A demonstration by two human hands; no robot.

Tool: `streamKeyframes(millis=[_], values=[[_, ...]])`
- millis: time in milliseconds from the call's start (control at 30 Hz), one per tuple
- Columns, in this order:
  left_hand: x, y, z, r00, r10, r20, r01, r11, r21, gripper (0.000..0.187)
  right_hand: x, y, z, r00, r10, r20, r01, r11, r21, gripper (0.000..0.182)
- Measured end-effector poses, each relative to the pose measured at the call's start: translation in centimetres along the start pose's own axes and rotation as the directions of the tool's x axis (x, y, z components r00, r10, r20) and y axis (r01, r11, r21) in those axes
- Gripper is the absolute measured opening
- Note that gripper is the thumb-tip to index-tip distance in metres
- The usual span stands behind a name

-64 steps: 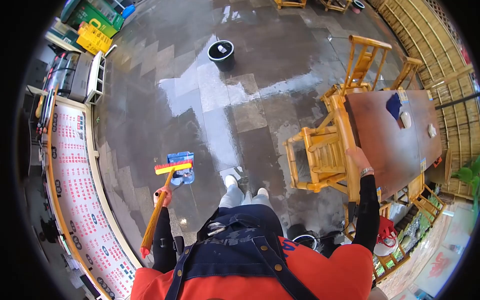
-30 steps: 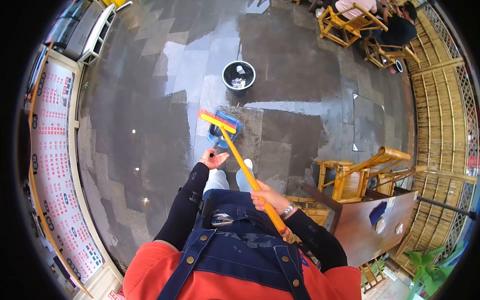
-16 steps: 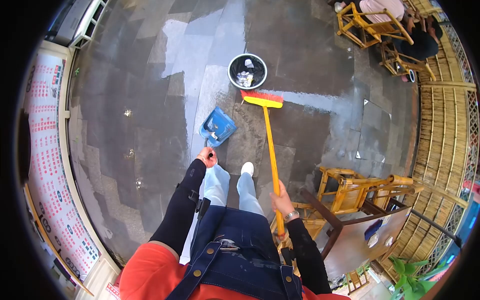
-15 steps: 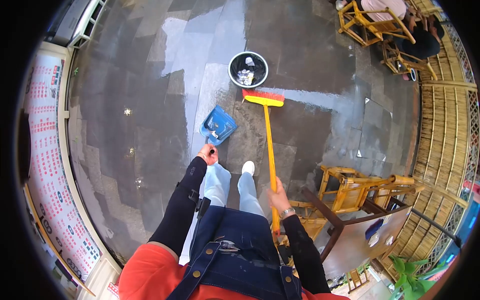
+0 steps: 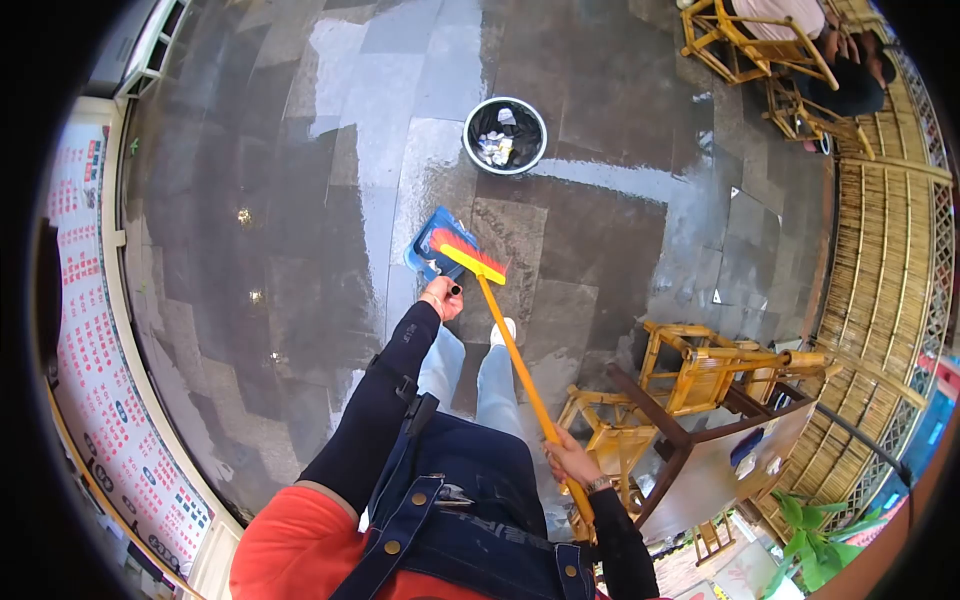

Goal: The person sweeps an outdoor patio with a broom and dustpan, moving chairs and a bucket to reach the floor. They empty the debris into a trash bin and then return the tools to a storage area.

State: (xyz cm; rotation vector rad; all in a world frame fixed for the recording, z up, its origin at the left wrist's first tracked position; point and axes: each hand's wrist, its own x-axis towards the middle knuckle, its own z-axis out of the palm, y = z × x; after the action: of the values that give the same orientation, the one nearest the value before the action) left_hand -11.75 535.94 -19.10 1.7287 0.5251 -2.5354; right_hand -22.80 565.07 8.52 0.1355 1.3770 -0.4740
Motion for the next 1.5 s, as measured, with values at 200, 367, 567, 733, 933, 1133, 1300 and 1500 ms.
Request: streamKeyframes(millis=[200,367,567,733,933,1133,1300,1500], values=[[-0.6,-0.2,0.0,1.000,0.002,-0.029,-0.002,1.000,-0.001,0.006,3.8,1.3,1.8,0.965,-0.139,-0.223,0.126,0.989,-0.070,0.045],[0.1,-0.1,-0.8,0.999,0.039,-0.014,-0.039,0.999,-0.005,0.003,12.1,-0.2,5.0,0.823,-0.311,-0.476,-0.138,0.703,-0.698,0.053],[-1.9,-0.2,-0.9,0.995,0.080,-0.056,-0.080,0.997,0.001,0.003,4.1,2.6,5.4,0.924,-0.261,-0.279,-0.007,0.719,-0.695,0.052],[-2.1,-0.4,-3.1,0.997,0.079,-0.005,-0.079,0.997,0.024,0.007,-0.7,5.0,6.5,0.975,-0.069,-0.211,0.031,0.984,-0.178,0.056],[-4.2,-0.5,-8.8,0.994,0.069,0.090,-0.065,0.996,-0.054,0.015,2.2,4.5,4.9,0.991,-0.027,-0.132,0.055,0.975,0.215,0.040],[-14.7,-2.4,-16.1,0.974,0.040,0.223,-0.066,0.991,0.114,0.022,3.3,9.1,0.1,0.996,-0.024,-0.091,0.067,0.861,0.504,0.020],[-24.1,-5.5,-15.8,0.960,0.173,0.221,-0.207,0.968,0.142,0.023,3.4,12.9,-4.2,0.976,0.128,-0.178,-0.016,0.851,0.525,0.013],[-28.3,-9.0,-11.6,0.858,0.311,0.409,-0.393,0.910,0.132,0.025,4.3,16.8,-11.1,0.960,0.222,0.172,-0.279,0.677,0.681,0.032]])
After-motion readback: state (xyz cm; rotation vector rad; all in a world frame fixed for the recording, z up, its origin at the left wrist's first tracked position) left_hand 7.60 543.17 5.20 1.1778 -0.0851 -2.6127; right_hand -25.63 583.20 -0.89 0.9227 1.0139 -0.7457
